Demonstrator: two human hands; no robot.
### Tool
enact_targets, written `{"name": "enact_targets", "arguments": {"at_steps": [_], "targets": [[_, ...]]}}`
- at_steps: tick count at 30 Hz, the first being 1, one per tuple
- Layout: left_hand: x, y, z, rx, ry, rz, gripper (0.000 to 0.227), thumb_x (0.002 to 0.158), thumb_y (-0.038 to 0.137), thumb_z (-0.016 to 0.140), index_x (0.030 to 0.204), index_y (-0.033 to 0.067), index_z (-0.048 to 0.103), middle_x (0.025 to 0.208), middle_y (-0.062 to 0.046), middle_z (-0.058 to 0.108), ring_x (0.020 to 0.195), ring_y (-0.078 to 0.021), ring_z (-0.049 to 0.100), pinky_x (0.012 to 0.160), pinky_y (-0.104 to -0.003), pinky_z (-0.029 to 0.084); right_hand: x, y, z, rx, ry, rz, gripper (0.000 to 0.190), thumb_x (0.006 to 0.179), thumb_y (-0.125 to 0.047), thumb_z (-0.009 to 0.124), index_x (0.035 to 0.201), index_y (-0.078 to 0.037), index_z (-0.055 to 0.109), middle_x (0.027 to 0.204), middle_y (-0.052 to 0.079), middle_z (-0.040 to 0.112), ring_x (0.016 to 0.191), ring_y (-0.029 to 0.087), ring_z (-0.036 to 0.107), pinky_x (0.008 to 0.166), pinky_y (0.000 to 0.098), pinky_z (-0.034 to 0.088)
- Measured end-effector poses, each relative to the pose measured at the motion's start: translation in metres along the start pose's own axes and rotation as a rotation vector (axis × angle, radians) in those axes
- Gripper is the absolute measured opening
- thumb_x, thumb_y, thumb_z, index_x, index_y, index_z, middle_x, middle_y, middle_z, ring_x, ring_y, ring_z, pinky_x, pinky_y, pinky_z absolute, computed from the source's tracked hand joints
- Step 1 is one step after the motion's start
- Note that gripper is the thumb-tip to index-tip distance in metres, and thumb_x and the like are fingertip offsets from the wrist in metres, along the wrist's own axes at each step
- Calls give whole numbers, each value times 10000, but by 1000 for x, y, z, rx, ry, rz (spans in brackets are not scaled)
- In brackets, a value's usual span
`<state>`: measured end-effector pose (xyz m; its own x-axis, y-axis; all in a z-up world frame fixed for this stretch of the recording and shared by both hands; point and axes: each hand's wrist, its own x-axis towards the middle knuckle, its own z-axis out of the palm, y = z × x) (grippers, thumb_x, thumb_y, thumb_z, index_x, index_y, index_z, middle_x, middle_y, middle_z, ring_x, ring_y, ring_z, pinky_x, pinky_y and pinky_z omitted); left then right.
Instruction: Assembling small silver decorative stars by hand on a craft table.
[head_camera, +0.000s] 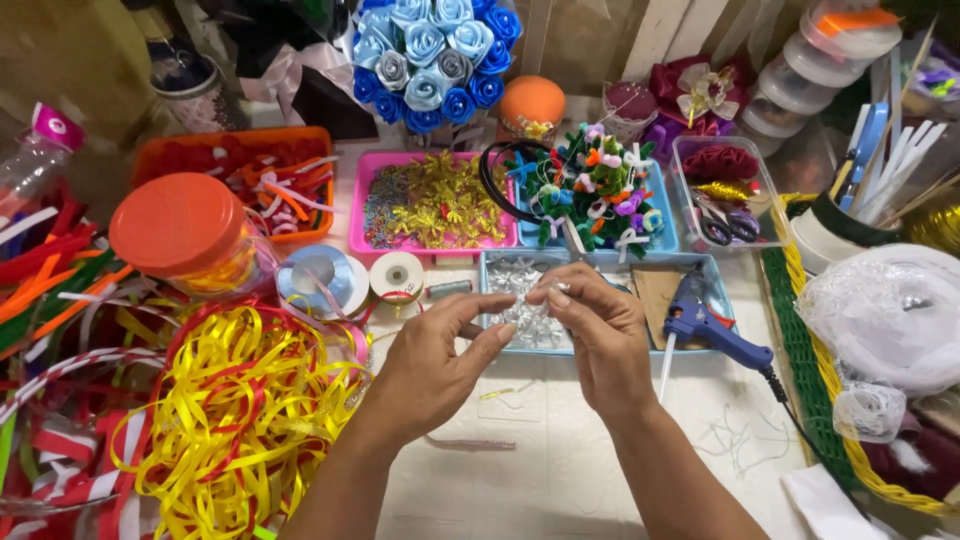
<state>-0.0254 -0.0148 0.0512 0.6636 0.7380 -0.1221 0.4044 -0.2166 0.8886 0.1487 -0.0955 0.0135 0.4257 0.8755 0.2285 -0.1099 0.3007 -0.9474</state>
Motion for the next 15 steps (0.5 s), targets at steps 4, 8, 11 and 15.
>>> {"name": "enact_targets", "arguments": {"at_steps": [4, 8, 11, 15], "targets": [[1, 23, -8, 20, 53, 154, 392, 924, 385, 614, 1252, 210, 740, 1209, 1, 776, 919, -161, 745, 701, -325, 566, 10, -8, -3, 54, -10, -49, 155, 967, -97, 652, 946, -33, 792, 1002, 82, 678, 1046, 180, 609, 899, 298, 471], [7, 24, 4, -38, 27, 209, 355, 918, 395, 629, 1204, 243, 776, 1145, 28, 812, 1009, -126, 753, 719, -281, 550, 9, -9, -5, 119, -35, -5, 164, 955, -107, 658, 950, -22, 799, 1034, 102, 664, 1021, 196, 614, 926, 325, 481], [12, 19, 11, -135, 15, 197, 314, 909, 360, 673, 1124, 172, 803, 1083, 23, 809, 926, -102, 724, 685, -264, 532, 9, -5, -9, 138, -40, 30, 180, 953, -107, 651, 949, 8, 790, 1056, 122, 649, 1014, 207, 612, 896, 326, 497], [16, 11, 18, -219, 36, 180, 162, 888, 278, 732, 939, 145, 810, 966, 27, 809, 889, -93, 728, 701, -264, 530, 11, 0, -14, 120, -20, 46, 169, 933, -114, 660, 935, -1, 786, 1048, 124, 661, 1013, 202, 612, 901, 324, 459]]}}
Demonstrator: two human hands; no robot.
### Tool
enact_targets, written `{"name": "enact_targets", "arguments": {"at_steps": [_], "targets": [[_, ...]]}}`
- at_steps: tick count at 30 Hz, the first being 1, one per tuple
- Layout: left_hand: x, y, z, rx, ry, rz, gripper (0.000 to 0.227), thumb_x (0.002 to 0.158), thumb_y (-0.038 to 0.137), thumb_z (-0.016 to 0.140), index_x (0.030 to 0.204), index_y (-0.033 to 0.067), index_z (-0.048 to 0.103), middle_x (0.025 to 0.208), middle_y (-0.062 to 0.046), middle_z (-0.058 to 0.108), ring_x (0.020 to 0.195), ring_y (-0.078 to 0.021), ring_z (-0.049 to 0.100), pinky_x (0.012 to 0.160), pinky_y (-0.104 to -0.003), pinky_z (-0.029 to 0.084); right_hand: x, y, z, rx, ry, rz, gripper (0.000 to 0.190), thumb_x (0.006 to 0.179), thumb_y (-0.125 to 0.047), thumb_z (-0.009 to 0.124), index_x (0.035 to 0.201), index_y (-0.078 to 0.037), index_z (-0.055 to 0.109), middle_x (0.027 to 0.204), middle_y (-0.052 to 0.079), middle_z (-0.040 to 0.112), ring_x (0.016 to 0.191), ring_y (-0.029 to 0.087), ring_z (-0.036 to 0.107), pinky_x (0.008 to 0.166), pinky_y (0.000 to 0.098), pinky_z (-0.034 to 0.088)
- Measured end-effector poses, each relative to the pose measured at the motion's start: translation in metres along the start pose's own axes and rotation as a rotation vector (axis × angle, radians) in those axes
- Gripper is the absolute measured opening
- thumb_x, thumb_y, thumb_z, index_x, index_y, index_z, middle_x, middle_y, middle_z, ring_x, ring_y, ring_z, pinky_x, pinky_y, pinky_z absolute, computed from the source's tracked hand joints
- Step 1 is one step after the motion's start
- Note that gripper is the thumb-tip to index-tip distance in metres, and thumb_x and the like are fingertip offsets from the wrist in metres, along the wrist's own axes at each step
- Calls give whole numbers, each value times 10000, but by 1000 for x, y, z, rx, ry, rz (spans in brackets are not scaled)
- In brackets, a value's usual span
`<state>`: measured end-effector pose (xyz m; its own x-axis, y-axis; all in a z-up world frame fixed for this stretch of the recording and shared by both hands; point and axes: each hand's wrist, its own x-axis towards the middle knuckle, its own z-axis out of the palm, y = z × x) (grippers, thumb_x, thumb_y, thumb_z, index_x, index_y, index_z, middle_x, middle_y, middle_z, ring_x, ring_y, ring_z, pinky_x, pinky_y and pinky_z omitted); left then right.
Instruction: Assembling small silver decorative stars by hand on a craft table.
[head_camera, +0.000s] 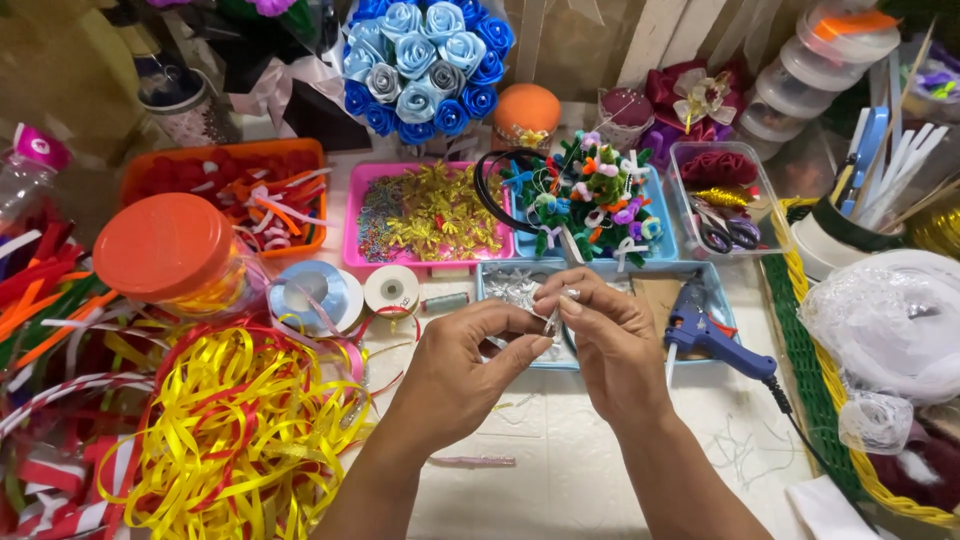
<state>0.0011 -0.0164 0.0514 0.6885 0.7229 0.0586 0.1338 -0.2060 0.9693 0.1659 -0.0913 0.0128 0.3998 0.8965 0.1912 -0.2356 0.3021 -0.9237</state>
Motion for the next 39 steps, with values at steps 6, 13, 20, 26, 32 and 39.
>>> {"name": "enact_targets", "arguments": {"at_steps": [6, 13, 20, 26, 32, 39], "targets": [[1, -5, 1, 15, 34, -41, 146, 893, 240, 723, 940, 127, 801, 888, 41, 784, 856, -78, 686, 746, -258, 514, 0, 3, -1, 52, -6, 48, 188, 929, -68, 621, 952, 33, 778, 1047, 157, 645, 1021, 229, 601, 894, 325, 466], [1, -4, 2, -33, 2, -82, 188, 891, 266, 720, 970, 112, 794, 921, 30, 792, 855, -79, 693, 719, -254, 529, 1, 9, -3, 85, -17, 89, 192, 930, -86, 625, 951, 34, 774, 1060, 142, 632, 956, 218, 610, 885, 326, 491], [4, -7, 7, -119, 47, -130, 258, 903, 268, 701, 1054, 95, 819, 928, 4, 822, 847, -50, 701, 749, -238, 567, 2, 12, -1, 57, 0, 63, 182, 941, -89, 630, 946, 23, 773, 1051, 130, 649, 1020, 221, 619, 917, 333, 493], [5, -11, 8, -132, 56, -132, 204, 915, 231, 697, 1001, 88, 813, 836, 21, 769, 774, -56, 639, 693, -246, 532, 2, 12, 1, 29, -15, 46, 182, 956, -109, 639, 959, 19, 769, 1039, 114, 650, 1003, 219, 621, 901, 337, 510], [4, -8, 7, -109, 55, -151, 194, 906, 223, 696, 992, 96, 814, 820, 20, 769, 767, -59, 661, 676, -246, 529, 0, 11, 4, 11, -6, 30, 170, 945, -122, 660, 946, 5, 773, 1020, 104, 663, 1006, 214, 619, 897, 345, 500], [2, -8, 7, -63, 68, -108, 161, 916, 226, 685, 821, 108, 740, 757, 28, 717, 735, -73, 619, 648, -264, 487, -1, 13, 6, -12, 27, 47, 178, 936, -123, 665, 947, 12, 780, 1015, 107, 674, 989, 197, 623, 873, 319, 497]]}}
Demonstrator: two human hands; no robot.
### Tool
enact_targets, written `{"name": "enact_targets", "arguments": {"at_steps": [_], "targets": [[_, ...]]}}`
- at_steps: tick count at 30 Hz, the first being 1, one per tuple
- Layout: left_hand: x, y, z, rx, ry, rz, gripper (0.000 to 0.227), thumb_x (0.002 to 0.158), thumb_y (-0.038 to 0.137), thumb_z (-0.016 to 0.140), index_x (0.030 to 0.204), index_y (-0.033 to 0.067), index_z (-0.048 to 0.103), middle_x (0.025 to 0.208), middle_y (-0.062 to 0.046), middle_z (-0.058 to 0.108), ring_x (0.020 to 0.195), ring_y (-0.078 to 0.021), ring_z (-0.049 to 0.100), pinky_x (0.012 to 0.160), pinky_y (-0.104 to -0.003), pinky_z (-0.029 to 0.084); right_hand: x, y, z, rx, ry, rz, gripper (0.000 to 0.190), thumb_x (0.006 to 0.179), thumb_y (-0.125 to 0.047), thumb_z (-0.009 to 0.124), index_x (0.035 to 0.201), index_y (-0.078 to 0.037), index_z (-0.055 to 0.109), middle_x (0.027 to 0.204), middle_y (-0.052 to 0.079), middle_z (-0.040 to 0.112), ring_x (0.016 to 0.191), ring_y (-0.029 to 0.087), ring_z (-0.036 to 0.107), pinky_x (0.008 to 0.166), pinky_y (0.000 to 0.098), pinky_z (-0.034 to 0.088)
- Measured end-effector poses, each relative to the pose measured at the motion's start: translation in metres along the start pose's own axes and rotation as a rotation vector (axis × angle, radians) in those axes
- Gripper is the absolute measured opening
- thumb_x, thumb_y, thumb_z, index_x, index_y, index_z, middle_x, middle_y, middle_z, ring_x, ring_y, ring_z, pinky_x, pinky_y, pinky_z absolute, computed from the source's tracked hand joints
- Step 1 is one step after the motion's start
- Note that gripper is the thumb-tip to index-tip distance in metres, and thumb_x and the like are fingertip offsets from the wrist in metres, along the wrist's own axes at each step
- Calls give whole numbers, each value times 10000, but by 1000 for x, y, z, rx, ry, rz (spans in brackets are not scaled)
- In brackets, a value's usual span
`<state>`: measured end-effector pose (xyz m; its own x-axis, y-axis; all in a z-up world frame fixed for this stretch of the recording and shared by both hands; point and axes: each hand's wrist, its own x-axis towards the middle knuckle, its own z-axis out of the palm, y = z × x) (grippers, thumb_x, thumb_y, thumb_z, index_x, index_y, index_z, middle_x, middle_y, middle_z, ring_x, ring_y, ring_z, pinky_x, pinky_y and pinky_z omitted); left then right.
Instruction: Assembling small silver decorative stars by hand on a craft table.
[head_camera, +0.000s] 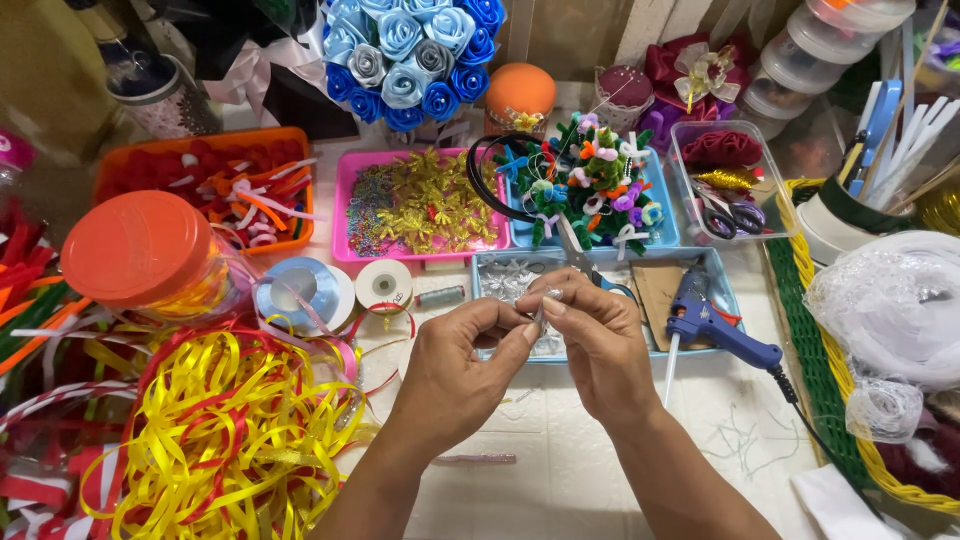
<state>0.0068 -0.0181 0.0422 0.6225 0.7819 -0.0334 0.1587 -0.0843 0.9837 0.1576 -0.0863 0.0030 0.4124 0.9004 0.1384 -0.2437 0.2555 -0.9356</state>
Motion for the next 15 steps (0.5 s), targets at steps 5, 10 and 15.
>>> {"name": "enact_targets", "arguments": {"at_steps": [5, 10, 15], "targets": [[0, -1, 0, 18, 8, 19, 150, 895, 226, 688, 859, 115, 783, 822, 29, 775, 798, -74, 674, 689, -263, 536, 0, 3, -2, 32, -5, 25, 209, 942, -114, 654, 989, 48, 777, 1019, 110, 652, 949, 209, 632, 832, 321, 556], [1, 0, 0, -4, 20, 3, 147, 886, 217, 698, 862, 112, 799, 829, 32, 790, 809, -64, 683, 698, -252, 530, 1, 4, -2, 53, -16, 25, 209, 945, -98, 643, 1000, 55, 774, 1015, 123, 665, 967, 226, 640, 866, 329, 540], [1, 4, -1, -65, -9, -43, 166, 904, 218, 708, 933, 87, 805, 803, 11, 768, 768, -58, 668, 697, -240, 540, 3, 5, -5, 94, 11, 68, 192, 938, -86, 652, 991, 43, 784, 1017, 119, 687, 959, 213, 633, 886, 315, 501]]}}
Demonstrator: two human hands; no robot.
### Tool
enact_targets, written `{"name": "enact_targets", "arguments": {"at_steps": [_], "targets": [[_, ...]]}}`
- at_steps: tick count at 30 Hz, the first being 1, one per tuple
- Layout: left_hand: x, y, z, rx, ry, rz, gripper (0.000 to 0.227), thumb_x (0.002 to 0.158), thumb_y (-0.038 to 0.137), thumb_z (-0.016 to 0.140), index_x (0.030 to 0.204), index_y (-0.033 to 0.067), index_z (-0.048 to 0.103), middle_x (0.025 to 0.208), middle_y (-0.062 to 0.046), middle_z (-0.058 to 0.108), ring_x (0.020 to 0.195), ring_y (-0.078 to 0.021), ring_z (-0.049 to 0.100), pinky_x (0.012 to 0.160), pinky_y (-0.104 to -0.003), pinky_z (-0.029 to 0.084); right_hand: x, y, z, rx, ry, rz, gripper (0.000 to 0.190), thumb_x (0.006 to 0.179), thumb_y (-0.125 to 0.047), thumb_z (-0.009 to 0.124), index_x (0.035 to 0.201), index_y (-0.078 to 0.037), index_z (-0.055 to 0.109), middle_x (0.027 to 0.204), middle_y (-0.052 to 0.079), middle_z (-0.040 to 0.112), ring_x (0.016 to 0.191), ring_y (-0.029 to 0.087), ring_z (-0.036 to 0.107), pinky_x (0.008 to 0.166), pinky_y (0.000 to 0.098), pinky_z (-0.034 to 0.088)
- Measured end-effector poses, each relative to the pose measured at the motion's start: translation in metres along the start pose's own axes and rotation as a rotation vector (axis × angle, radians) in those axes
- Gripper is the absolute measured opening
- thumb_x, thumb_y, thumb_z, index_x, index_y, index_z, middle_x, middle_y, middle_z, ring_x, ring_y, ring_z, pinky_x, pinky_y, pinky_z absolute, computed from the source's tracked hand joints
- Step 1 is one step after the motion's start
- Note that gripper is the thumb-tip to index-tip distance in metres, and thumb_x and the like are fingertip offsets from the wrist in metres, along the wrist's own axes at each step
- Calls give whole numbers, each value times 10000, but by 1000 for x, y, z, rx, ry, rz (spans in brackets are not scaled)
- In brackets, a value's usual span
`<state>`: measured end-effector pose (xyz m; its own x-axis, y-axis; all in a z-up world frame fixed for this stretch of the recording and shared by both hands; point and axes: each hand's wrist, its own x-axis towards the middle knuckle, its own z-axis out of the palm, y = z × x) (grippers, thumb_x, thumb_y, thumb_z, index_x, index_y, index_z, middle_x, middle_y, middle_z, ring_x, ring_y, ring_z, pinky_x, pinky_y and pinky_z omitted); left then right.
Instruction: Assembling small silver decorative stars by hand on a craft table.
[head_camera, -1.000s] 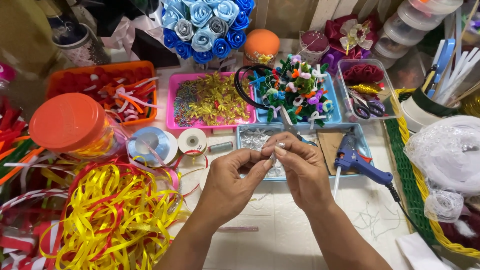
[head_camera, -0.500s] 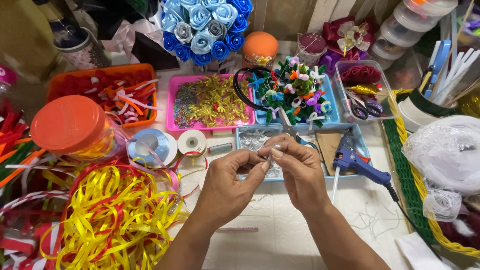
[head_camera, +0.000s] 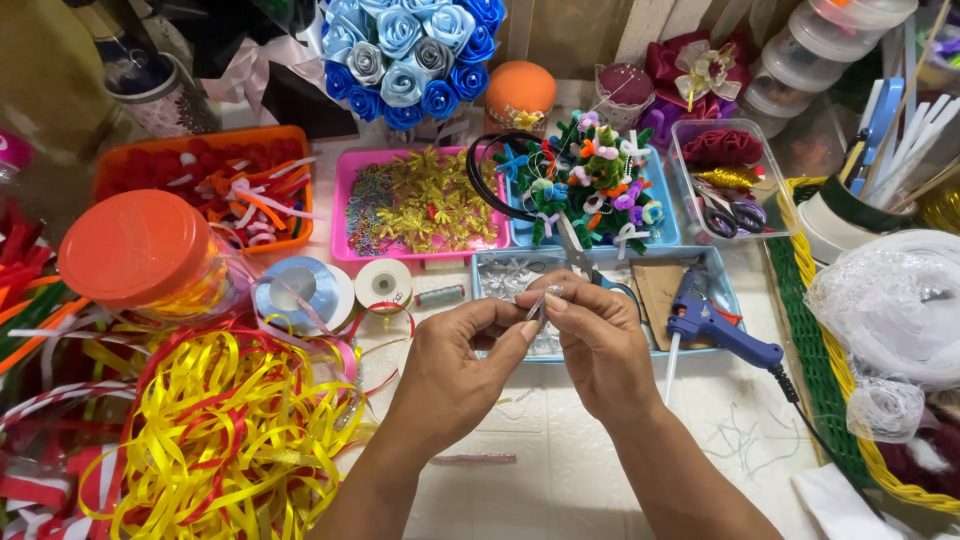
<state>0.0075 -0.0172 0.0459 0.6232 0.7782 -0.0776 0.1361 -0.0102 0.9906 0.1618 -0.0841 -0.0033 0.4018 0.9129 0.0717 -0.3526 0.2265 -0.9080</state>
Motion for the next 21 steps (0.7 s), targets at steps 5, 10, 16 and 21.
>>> {"name": "enact_targets", "arguments": {"at_steps": [5, 10, 16, 21], "targets": [[1, -4, -2, 8, -14, 2, 186, 920, 211, 690, 973, 78, 810, 796, 30, 730, 747, -49, 588, 676, -242, 492, 1, 1, 1, -19, 2, -8, 210, 940, -91, 650, 1005, 63, 778, 994, 119, 689, 934, 206, 622, 854, 301, 482], [1, -4, -4, 33, -13, 12, 221, 917, 218, 672, 1010, 85, 822, 871, 14, 795, 802, -56, 651, 706, -242, 532, 0, 0, 1, -13, -5, -10, 201, 944, -85, 647, 1004, 51, 783, 1005, 117, 683, 958, 213, 632, 869, 310, 507], [2, -3, -3, 26, -15, -60, 198, 928, 234, 688, 929, 87, 820, 755, 27, 709, 691, -61, 562, 619, -246, 472, 0, 0, 2, -51, -22, -36, 192, 951, -81, 650, 1008, 46, 782, 1007, 115, 684, 963, 221, 657, 871, 323, 554], [3, -6, -3, 30, 1, -3, 174, 928, 221, 716, 855, 86, 797, 733, 46, 669, 675, -50, 511, 586, -247, 434, 0, 1, 2, -68, -39, -57, 175, 952, -77, 654, 994, 33, 783, 998, 118, 702, 943, 218, 662, 859, 327, 542]]}}
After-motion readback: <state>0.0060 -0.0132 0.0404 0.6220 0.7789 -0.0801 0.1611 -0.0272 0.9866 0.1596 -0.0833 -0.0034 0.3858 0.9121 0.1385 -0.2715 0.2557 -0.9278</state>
